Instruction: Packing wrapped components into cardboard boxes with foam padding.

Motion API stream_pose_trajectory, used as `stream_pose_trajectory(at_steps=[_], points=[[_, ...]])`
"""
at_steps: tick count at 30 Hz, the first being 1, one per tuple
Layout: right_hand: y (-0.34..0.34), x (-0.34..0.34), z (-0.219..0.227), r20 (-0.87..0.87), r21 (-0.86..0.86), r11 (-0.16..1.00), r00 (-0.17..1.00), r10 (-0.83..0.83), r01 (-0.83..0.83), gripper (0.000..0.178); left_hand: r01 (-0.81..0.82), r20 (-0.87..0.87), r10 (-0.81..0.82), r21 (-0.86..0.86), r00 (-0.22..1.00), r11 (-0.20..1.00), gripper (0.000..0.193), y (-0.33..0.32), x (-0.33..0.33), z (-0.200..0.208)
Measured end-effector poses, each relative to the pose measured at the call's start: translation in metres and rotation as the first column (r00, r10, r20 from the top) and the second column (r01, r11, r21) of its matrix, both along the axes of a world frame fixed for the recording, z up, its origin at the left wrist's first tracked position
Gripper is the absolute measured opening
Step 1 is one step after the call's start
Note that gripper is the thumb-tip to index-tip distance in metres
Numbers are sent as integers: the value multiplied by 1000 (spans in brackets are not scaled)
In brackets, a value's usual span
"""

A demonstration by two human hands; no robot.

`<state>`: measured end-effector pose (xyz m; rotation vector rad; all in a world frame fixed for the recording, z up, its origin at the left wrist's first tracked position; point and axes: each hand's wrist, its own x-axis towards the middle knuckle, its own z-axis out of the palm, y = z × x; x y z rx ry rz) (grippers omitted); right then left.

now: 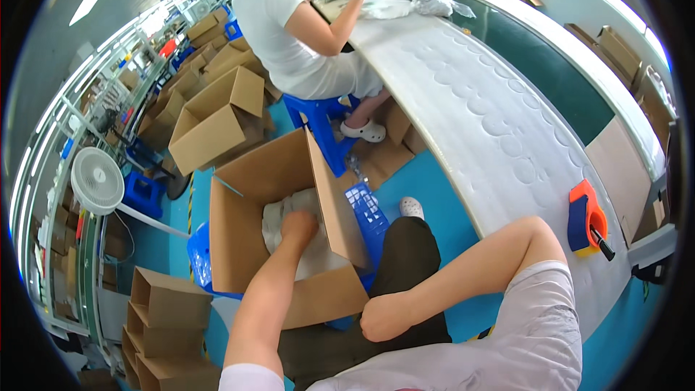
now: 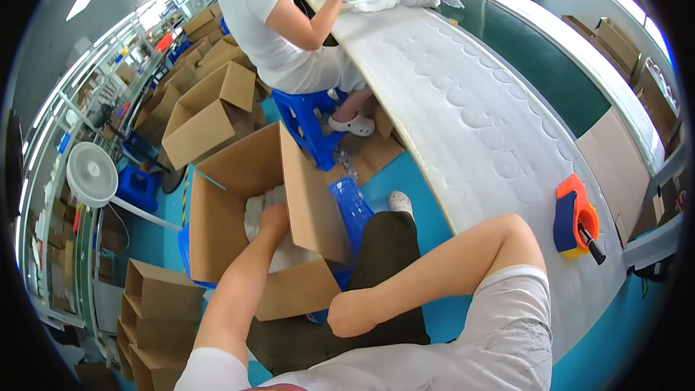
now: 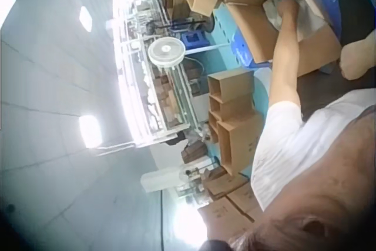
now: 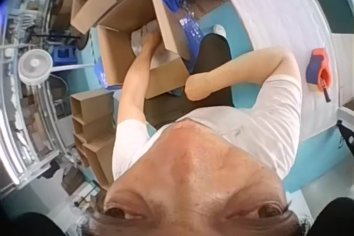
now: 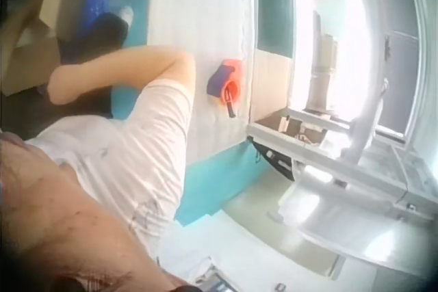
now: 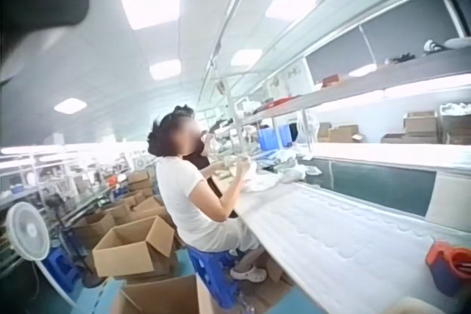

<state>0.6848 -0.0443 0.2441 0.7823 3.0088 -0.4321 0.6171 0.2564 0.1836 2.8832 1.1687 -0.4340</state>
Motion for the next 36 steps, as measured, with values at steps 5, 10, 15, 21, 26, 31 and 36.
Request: stream_pose_trajectory(at_steps=[5, 10, 15, 21, 26, 31, 36], points=[[3, -1, 7, 111, -37, 998, 993, -39, 44, 13, -172, 152, 166, 29, 974, 985, 45, -38, -19, 53], [7, 3, 8, 169, -102, 994, 985, -30, 48, 13, -260, 485, 206, 48, 850, 964, 53, -99, -63, 67], [32, 16, 86, -510, -21, 996, 856, -82, 83, 17, -259, 728, 142, 51, 671, 965, 41, -115, -101, 36], [20, 58, 242, -892, 385, 498, 453, -17, 777, 11, -217, 741, 69, 105, 668, 970, 40, -117, -114, 34], [-39, 101, 263, -881, 461, 466, 454, 136, 755, 101, -180, 750, 58, 82, 659, 980, 39, -114, -93, 31], [-46, 99, 227, -935, 342, 507, 341, 98, 791, 95, -177, 758, 81, 46, 647, 983, 39, -114, -97, 35], [-43, 101, 210, -945, 322, 525, 296, 136, 788, 90, -188, 722, 52, 109, 690, 976, 39, -109, -96, 35]])
